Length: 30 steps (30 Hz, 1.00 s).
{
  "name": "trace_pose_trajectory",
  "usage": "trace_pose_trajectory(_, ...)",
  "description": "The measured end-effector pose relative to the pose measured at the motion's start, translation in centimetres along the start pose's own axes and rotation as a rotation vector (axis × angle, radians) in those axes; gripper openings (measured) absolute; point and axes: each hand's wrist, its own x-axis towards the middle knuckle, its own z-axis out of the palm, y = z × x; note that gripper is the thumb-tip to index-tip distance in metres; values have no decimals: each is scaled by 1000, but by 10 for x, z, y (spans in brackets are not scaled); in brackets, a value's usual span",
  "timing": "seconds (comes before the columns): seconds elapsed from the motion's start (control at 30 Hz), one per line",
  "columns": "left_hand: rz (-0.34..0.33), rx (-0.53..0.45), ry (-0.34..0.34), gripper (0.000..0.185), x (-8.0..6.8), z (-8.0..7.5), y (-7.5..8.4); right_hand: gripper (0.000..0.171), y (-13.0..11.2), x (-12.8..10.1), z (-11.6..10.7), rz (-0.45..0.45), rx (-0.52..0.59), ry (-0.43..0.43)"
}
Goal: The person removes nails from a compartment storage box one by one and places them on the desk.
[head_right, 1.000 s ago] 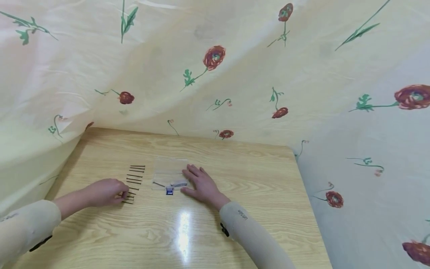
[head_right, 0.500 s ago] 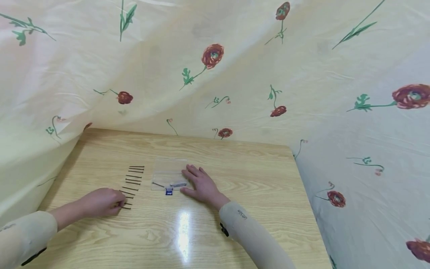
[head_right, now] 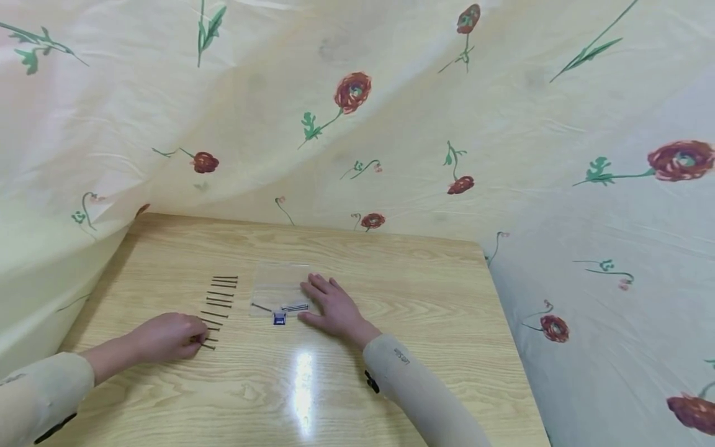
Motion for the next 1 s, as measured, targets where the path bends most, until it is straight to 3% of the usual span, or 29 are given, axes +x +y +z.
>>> trace_pose_trajectory(0.17,7,16,23,22,11,-7,2,78,-1,-1,-2,2,10,7)
trace_pose_trajectory(0.37,35,27,43,8,41,-21,8,78,-1,-2,-1,29,6,-25)
trace_pose_trajectory(0.73,31,131,-59,13,104,-39,21,78,-4,-2,3,23,5,-21)
trace_pose_trajectory(1.0,54,138,-142,14,130,-33,23,78,-5,-3,-2,31,-5,-22)
